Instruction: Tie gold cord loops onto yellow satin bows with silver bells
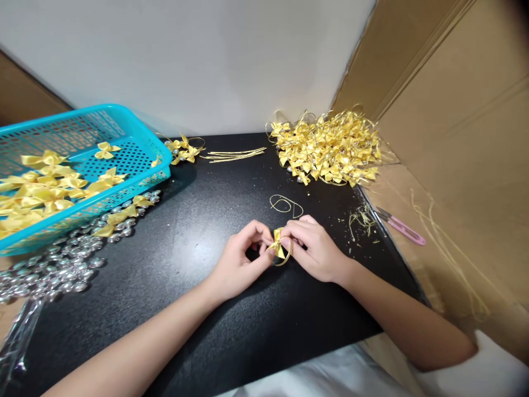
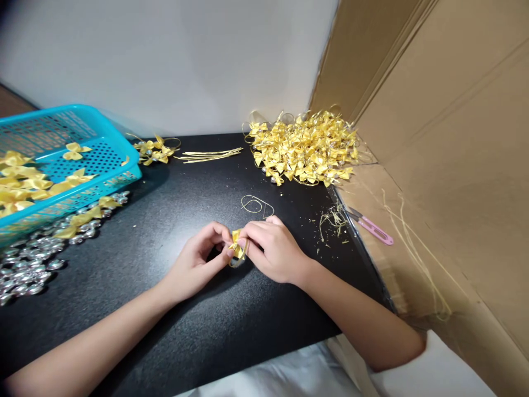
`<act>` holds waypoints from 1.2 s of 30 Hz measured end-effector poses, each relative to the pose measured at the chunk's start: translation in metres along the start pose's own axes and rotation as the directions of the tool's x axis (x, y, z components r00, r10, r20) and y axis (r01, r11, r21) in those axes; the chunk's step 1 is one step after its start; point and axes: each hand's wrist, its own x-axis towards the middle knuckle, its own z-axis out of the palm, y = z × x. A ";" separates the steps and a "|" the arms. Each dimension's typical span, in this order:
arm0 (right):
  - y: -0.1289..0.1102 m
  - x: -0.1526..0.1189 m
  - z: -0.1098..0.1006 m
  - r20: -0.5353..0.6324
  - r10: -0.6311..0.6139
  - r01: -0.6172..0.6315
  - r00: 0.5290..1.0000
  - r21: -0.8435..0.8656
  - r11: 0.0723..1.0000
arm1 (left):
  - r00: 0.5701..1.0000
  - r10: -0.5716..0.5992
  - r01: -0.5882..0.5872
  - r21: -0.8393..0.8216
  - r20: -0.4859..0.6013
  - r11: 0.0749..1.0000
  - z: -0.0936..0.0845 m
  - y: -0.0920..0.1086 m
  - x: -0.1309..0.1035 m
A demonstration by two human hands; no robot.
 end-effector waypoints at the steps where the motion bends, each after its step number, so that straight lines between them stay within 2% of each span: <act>1: 0.001 0.002 -0.001 0.010 0.006 -0.006 1.000 -0.022 1.000 | 1.000 0.011 -0.011 -0.037 -0.009 0.999 0.001 -0.001 0.000; 4: 0.010 0.000 -0.023 0.008 0.099 -0.096 0.995 -0.179 0.979 | 0.999 0.027 -0.028 -0.087 -0.017 0.996 0.002 -0.004 -0.001; 5: 0.015 -0.006 -0.036 -0.030 0.155 -0.158 0.987 -0.268 0.950 | 0.999 0.026 -0.029 -0.085 -0.027 0.996 0.002 -0.005 -0.002; 6: 0.022 -0.015 -0.051 -0.117 0.215 -0.243 0.970 -0.343 0.907 | 0.999 0.021 -0.024 -0.081 -0.039 0.996 0.001 -0.005 -0.002; 8: 0.037 -0.042 -0.083 -0.277 0.260 -0.372 0.925 -0.528 0.763 | 0.998 -0.002 -0.002 -0.074 -0.055 0.997 0.001 -0.004 -0.002; 11: 0.057 -0.092 -0.118 -0.374 0.317 -0.487 0.872 -0.733 0.475 | 0.998 -0.030 0.027 -0.050 -0.057 0.998 0.001 -0.004 -0.001; 13: 0.065 -0.117 -0.126 -0.391 0.350 -0.513 0.851 -0.761 0.397 | 0.998 -0.034 0.032 -0.033 -0.060 0.999 0.001 -0.005 0.000; 14: 0.068 -0.125 -0.126 -0.400 0.352 -0.521 0.846 -0.758 0.393 | 0.998 -0.034 0.033 -0.029 -0.061 0.999 0.001 -0.005 0.000; 18: 0.074 -0.133 -0.119 -0.384 0.358 -0.520 0.851 -0.707 0.479 | 0.997 -0.021 0.021 0.004 -0.071 1.000 0.002 -0.006 0.000; 22: 0.078 -0.130 -0.119 -0.414 0.367 -0.553 0.833 -0.657 0.513 | 0.996 0.036 -0.028 0.093 -0.078 0.995 0.003 -0.003 -0.001; 24: 0.071 -0.125 -0.114 -0.459 0.361 -0.583 0.812 -0.598 0.549 | 0.995 0.066 -0.055 0.129 -0.080 0.990 0.004 -0.003 -0.001; 26: 0.056 -0.114 -0.101 -0.491 0.363 -0.598 0.792 -0.503 0.624 | 0.993 0.086 -0.072 0.155 -0.082 0.985 0.006 -0.003 -0.001; 27: 0.046 -0.106 -0.091 -0.454 0.392 -0.585 0.800 -0.444 0.679 | 0.992 0.093 -0.079 0.167 -0.081 0.983 0.006 -0.003 -0.001; 29: 0.024 -0.087 -0.068 -0.244 0.404 -0.469 0.882 -0.367 0.803 | 0.991 0.110 -0.094 0.190 -0.077 0.977 0.007 -0.004 -0.002; 31: 0.007 -0.068 -0.045 -0.080 0.312 -0.321 0.947 -0.323 0.890 | 0.990 0.120 -0.103 0.211 -0.070 0.972 0.008 -0.005 -0.003; 33: -0.003 -0.054 -0.028 -0.045 0.199 -0.202 0.979 -0.347 0.916 | 0.990 0.130 -0.114 0.222 -0.059 0.968 0.008 -0.004 -0.004; 36: -0.005 -0.046 -0.016 -0.039 0.127 -0.132 0.991 -0.377 0.917 | 0.988 0.153 -0.141 0.224 -0.037 0.964 0.008 -0.003 -0.004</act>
